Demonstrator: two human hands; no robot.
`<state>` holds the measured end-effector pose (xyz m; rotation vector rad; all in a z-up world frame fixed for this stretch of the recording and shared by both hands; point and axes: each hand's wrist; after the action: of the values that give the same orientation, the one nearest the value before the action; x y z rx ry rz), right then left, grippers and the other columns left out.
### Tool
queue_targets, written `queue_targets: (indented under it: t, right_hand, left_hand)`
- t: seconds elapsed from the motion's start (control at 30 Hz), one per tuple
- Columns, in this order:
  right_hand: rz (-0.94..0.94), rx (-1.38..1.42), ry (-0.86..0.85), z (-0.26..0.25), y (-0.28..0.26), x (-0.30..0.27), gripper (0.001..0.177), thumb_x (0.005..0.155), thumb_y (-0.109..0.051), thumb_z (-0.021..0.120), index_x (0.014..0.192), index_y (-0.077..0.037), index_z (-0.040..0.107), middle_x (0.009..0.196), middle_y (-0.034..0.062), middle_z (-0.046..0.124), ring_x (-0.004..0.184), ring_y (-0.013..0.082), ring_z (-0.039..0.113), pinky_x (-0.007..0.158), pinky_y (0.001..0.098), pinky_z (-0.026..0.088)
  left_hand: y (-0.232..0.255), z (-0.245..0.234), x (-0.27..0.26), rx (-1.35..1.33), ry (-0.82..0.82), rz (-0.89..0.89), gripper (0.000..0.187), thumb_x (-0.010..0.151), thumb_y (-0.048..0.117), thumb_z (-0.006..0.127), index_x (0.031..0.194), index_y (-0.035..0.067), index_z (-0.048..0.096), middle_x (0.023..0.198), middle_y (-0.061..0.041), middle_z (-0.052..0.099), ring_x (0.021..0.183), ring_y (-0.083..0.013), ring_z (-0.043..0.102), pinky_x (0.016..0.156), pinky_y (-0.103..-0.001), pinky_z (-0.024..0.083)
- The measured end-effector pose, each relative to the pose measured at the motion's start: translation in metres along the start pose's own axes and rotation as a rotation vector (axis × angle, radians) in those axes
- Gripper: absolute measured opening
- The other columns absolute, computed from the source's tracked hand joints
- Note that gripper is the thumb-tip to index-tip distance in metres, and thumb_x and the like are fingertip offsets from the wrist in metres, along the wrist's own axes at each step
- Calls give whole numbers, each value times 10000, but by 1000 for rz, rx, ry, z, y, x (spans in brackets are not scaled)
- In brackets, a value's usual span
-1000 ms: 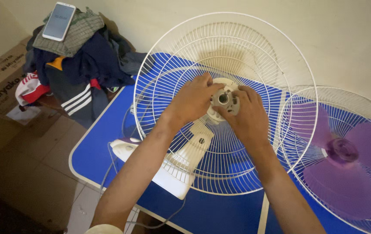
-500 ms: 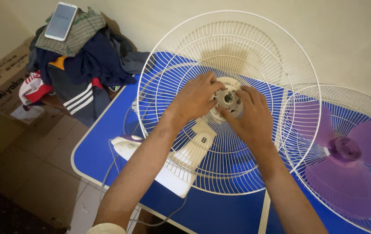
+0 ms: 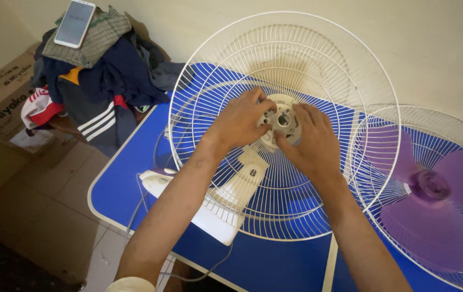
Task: The person disassembles an electric fan by removing the front grille, fan blades, and central hub. They then use a screwdriver to loosen a screw on the motor housing.
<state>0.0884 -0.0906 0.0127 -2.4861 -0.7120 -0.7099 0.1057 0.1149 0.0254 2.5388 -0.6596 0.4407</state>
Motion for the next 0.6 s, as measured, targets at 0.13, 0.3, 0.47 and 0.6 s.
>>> queue_targets:
  t: [0.13, 0.3, 0.47, 0.6]
  right_hand:
    - [-13, -2, 29, 3, 3, -3, 606, 868, -371, 829, 1297, 15, 643, 1372, 201, 606, 1272, 375, 565, 1058, 449, 466]
    - [-35, 31, 51, 6, 6, -6, 576, 884, -353, 827, 1287, 17, 644, 1366, 220, 594, 1260, 385, 549, 1057, 461, 464]
    - [-25, -2, 60, 11, 5, -6, 603, 879, -364, 838, 1258, 60, 637, 1338, 246, 584, 1233, 392, 538, 1028, 479, 455]
    - [-49, -21, 96, 14, 4, -7, 568, 894, -359, 830, 1233, 58, 645, 1324, 195, 607, 1246, 366, 552, 1061, 471, 461]
  left_hand:
    - [-1, 1, 0, -8, -12, 4, 408, 757, 161, 809, 1149, 119, 703, 1172, -105, 590, 1103, -315, 603, 924, -442, 526]
    - [1, 1, 3, 15, -58, -8, 479, 708, 189, 829, 1160, 109, 691, 1177, -109, 572, 1113, -317, 591, 921, -456, 517]
    - [3, 1, 3, 29, -62, -12, 519, 678, 196, 838, 1165, 103, 684, 1180, -106, 564, 1130, -318, 582, 925, -465, 514]
    - [3, 2, 3, 25, -68, -8, 533, 671, 200, 837, 1169, 96, 676, 1183, -107, 561, 1142, -318, 577, 925, -470, 510]
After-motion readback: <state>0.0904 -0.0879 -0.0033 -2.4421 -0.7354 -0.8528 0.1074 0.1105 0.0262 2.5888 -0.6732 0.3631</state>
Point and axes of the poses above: each hand's wrist, its own x-axis towards the middle knuckle, its own z-axis out of the palm, y = z × x
